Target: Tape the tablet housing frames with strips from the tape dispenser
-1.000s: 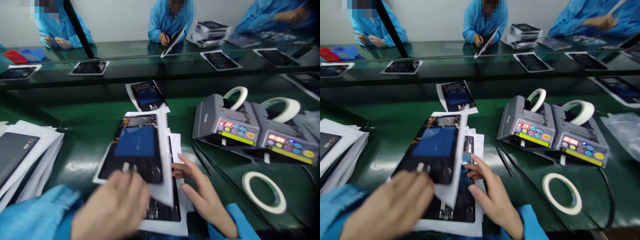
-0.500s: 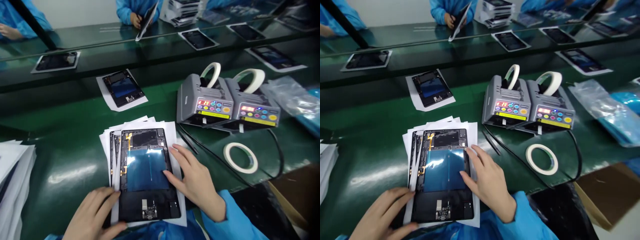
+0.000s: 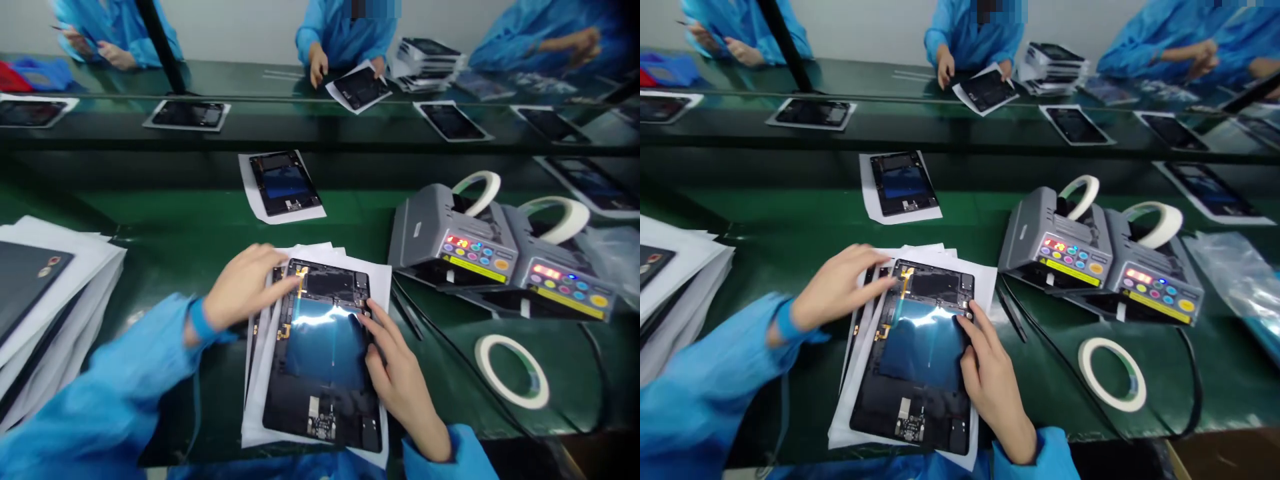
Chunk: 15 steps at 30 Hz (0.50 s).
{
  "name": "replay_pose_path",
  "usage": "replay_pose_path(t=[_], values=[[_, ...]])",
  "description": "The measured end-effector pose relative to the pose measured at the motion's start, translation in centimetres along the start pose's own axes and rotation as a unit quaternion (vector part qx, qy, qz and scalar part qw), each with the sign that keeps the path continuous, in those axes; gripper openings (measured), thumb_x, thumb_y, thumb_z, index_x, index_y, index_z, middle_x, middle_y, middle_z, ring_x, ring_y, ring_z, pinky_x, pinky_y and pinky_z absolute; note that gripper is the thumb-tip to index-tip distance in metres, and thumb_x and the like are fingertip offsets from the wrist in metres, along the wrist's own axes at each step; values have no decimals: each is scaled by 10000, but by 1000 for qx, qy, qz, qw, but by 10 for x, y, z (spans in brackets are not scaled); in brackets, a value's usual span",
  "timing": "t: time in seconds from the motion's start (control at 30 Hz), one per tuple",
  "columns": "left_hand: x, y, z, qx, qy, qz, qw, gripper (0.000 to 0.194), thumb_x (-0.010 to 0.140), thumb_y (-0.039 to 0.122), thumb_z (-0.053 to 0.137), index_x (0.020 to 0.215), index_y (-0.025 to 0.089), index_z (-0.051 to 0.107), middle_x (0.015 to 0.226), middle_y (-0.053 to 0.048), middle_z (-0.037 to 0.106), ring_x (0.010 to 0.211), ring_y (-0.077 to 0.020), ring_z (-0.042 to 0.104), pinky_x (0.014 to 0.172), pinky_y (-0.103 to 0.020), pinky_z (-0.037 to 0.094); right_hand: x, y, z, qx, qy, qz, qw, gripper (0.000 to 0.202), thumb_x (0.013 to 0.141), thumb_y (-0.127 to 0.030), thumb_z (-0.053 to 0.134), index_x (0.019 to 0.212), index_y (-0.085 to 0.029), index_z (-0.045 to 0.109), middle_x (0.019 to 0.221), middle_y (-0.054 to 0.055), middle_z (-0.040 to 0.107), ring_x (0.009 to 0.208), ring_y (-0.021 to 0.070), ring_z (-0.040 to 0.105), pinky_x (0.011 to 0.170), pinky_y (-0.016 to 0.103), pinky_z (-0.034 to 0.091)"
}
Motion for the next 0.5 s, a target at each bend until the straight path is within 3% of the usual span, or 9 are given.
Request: replay_pose_path(t=[0.07, 0.13, 0.27, 0.33, 0.43, 0.5], values=[[42, -15, 14, -30, -23, -29, 999, 282, 836, 382, 571, 948, 140, 664, 953, -94, 653, 922, -237, 578, 828, -364, 443, 0, -1, 0, 4, 6, -11, 1000, 410, 886, -136, 356, 1266, -211, 487, 1443, 102, 391, 1315, 229, 410, 1022, 435, 457], [66, -24, 30, -50, -32, -32, 998, 214, 837, 323, 543, 802, 154, 669, 830, -49, 659, 797, -184, 591, 755, -301, 445, 0, -3, 0, 11, 15, -24, 1000, 408, 878, -126, 365, 1250, -213, 506, 1416, 107, 425, 1293, 232, 438, 1008, 435, 469], [69, -34, 43, -80, -23, -47, 995, 250, 874, 307, 452, 875, 156, 651, 814, -30, 653, 733, -147, 581, 666, -253, 425, 2, -3, -2, 25, 26, -46, 998, 396, 857, -104, 400, 1204, -221, 550, 1376, 104, 469, 1244, 227, 491, 970, 400, 499], [68, -39, 40, -93, -37, -46, 994, 238, 841, 339, 514, 912, 160, 655, 856, -36, 655, 742, -153, 579, 661, -254, 420, 4, -2, -3, 35, 21, -55, 998, 393, 853, -96, 406, 1192, -220, 561, 1367, 103, 478, 1237, 224, 497, 961, 389, 504], [71, -43, 34, -117, -73, -35, 990, 212, 791, 363, 588, 791, 166, 664, 789, -22, 644, 665, -140, 565, 612, -246, 407, 7, -1, -4, 43, 18, -62, 997, 394, 854, -91, 405, 1192, -221, 561, 1352, 110, 490, 1230, 227, 502, 946, 393, 512], [73, -41, 28, -131, -68, -30, 989, 212, 809, 347, 566, 734, 164, 642, 781, -18, 635, 680, -135, 566, 639, -243, 413, 7, -1, -5, 41, 24, -70, 996, 392, 855, -82, 404, 1190, -219, 557, 1335, 119, 500, 1218, 230, 512, 927, 399, 522]])
Point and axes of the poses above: each hand's wrist, its own x-axis towards the middle knuckle, its own z-axis out of the palm, y = z × x, the point moved 3 cm from there along x, towards the middle knuckle
